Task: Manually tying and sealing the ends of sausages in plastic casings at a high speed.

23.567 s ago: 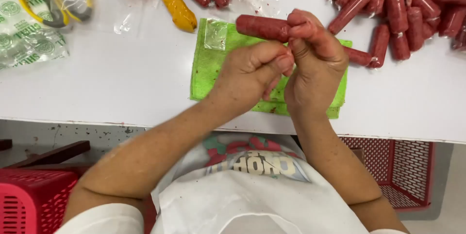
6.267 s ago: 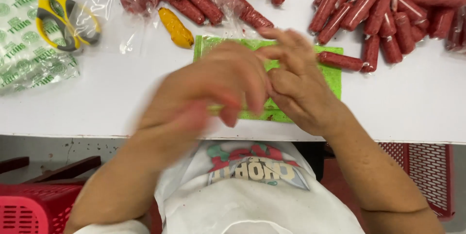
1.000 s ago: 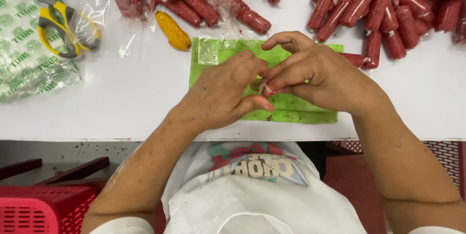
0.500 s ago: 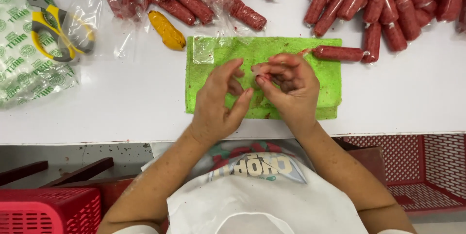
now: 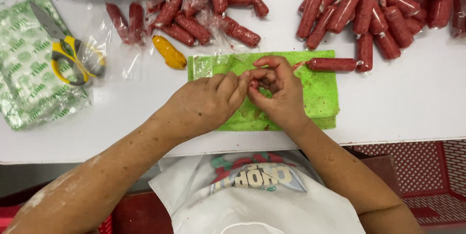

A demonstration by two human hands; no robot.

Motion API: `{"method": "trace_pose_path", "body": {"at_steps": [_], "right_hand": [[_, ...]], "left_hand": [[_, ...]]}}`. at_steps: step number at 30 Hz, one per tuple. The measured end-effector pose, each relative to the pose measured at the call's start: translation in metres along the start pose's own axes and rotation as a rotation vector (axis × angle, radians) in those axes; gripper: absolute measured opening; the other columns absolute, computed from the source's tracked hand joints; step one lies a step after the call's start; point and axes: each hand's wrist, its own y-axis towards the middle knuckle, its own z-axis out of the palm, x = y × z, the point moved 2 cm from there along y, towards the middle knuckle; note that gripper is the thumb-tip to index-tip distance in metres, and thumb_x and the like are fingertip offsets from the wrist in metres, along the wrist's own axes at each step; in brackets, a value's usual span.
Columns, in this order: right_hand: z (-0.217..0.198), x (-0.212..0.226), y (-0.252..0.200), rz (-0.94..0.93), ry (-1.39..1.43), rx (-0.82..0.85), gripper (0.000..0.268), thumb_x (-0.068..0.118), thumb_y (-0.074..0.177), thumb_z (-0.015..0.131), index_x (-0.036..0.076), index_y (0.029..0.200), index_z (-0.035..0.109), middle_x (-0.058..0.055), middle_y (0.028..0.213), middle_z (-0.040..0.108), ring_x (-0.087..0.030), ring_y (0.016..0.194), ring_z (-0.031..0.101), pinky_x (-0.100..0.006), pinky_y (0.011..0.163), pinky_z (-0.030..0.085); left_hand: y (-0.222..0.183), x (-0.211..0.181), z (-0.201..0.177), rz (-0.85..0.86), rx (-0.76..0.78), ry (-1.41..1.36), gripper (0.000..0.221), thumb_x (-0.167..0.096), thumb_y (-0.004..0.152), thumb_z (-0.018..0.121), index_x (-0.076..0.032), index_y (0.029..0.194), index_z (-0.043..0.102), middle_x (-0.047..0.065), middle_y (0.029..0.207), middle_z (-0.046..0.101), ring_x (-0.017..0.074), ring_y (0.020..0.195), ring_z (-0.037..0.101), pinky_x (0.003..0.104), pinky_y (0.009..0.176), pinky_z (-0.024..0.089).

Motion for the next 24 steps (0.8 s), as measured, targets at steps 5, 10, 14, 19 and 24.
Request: {"method": "trace_pose_path", "body": {"at_steps": [5,10,14,19,24], "right_hand": [[0.004,0.014,0.009,0.001,-0.036,0.035,0.042,-0.008,0.083,0.075,0.000,0.122,0.060,-0.016,0.094,0.075,-0.019,0.088,0.073,-0.034,0.085,0.061],[0.008,0.023,0.021,-0.166,-0.344,0.003,0.014,0.003,0.091,0.074,0.004,0.104,0.078,-0.016,0.089,0.077,-0.030,0.076,0.077,-0.038,0.070,0.061],[0.010,0.038,0.017,-0.157,-0.210,0.020,0.010,0.005,0.092,0.071,0.004,0.100,0.078,-0.014,0.074,0.074,-0.022,0.051,0.072,-0.033,0.058,0.060],[-0.048,0.071,0.037,0.126,-0.149,-0.047,0.014,0.010,0.094,0.067,0.000,0.100,0.074,-0.013,0.087,0.077,-0.017,0.074,0.075,-0.027,0.071,0.065],[-0.138,0.134,0.083,-0.213,-0.769,-0.242,0.028,-0.015,0.105,0.073,-0.002,0.120,0.053,-0.024,0.115,0.059,-0.033,0.107,0.058,-0.044,0.104,0.061]], "left_hand": [[0.009,0.011,0.006,0.047,-0.067,0.039,0.021,-0.015,0.101,0.050,-0.003,0.109,0.066,0.008,0.087,0.057,0.0203,0.075,0.064,0.028,0.059,0.056],[0.019,0.050,0.026,-0.020,-0.252,0.114,0.015,-0.022,0.098,0.055,-0.014,0.096,0.067,0.003,0.084,0.056,0.0197,0.070,0.058,0.032,0.057,0.048],[0.035,0.085,0.050,-0.036,-0.316,0.204,0.016,-0.025,0.099,0.055,-0.014,0.095,0.066,0.003,0.084,0.054,0.0201,0.070,0.058,0.032,0.061,0.050],[0.085,0.154,0.052,-0.531,0.100,-0.044,0.029,0.006,0.094,0.051,-0.011,0.103,0.073,0.004,0.074,0.066,0.0108,0.052,0.057,0.022,0.034,0.047],[0.106,0.182,0.123,-0.695,0.514,-0.101,0.049,-0.051,0.101,0.055,-0.012,0.130,0.062,0.010,0.123,0.063,0.0280,0.114,0.056,0.045,0.092,0.052]]}}
